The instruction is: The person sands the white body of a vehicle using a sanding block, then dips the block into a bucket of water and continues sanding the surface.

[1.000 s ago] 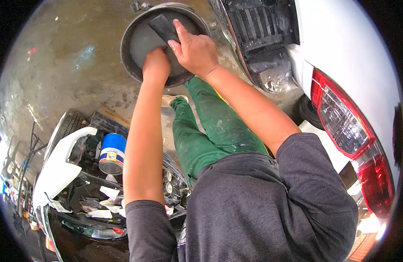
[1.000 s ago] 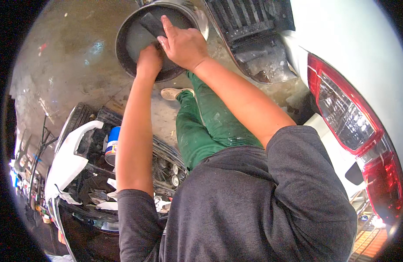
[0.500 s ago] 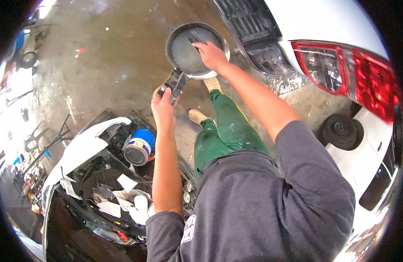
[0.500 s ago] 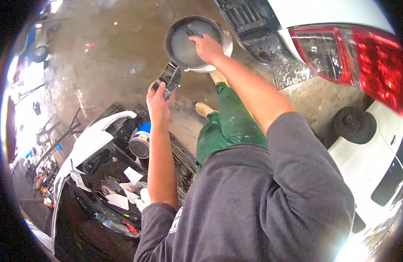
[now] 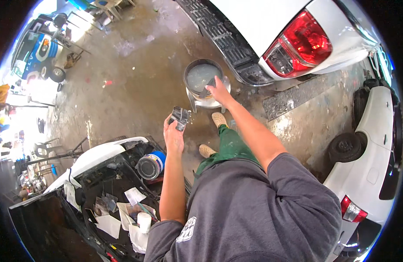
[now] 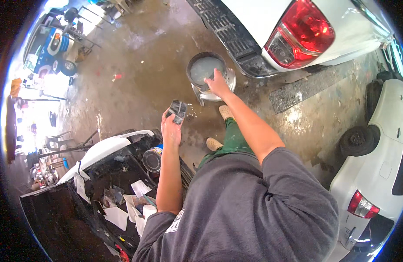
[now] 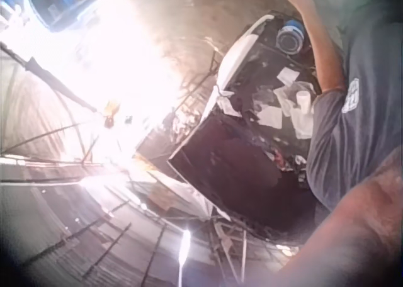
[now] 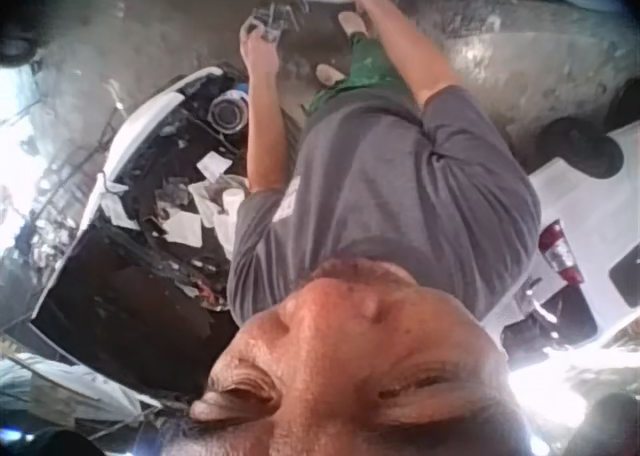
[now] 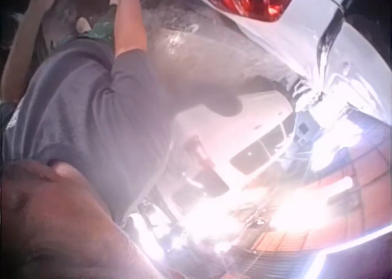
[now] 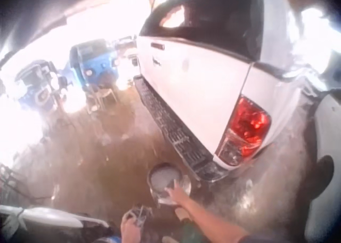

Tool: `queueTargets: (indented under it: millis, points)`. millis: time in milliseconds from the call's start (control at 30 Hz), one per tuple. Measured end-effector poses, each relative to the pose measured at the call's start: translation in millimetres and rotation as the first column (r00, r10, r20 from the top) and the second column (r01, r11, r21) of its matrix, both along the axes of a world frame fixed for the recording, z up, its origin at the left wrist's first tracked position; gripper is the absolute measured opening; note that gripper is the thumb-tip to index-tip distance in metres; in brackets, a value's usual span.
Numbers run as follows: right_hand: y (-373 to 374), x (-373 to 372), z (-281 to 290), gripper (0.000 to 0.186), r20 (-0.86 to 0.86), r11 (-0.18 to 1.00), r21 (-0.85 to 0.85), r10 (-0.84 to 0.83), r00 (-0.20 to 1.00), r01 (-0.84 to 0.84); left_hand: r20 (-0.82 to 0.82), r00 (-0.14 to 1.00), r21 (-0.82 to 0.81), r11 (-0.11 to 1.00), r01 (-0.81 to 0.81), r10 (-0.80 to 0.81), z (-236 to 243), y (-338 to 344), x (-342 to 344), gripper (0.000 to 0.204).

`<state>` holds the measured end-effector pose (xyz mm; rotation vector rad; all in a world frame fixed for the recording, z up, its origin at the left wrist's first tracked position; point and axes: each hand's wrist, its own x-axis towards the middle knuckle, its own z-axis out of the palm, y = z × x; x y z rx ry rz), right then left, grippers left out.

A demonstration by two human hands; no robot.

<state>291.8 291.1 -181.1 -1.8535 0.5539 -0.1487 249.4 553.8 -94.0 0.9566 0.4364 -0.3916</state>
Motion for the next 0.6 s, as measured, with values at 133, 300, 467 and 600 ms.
queueTargets:
  millis: [133, 300, 467, 600]
  points:
    - [33.5, -29.8, 53.3, 0.064, 0.113, 0.973, 0.104, 0.193, 0.975, -0.204, 0.059, 0.998, -0.03, 1.0, 0.003, -0.001, 11.0, 2.2, -3.2, 0.028]
    - [73.4, -92.7, 87.7, 0.051, 0.114, 0.949, 0.112, 0.284, 0.952, -0.296, 0.143, 0.981, 0.156, 0.982, 0.107, -0.13, 25.3, -11.4, -10.0, 0.03]
    - [79.9, -115.2, 111.0, 0.05, 0.112, 0.95, 0.178, 0.241, 0.964, -0.258, 0.187, 0.962, 0.082, 0.979, 0.186, -0.198, 40.4, -16.5, -25.7, 0.04]
    - [82.6, -119.5, 117.6, 0.05, 0.122, 0.947, 0.18, 0.248, 0.961, -0.268, 0.19, 0.951, 0.066, 0.97, 0.235, -0.243, 45.3, -15.6, -35.9, 0.045]
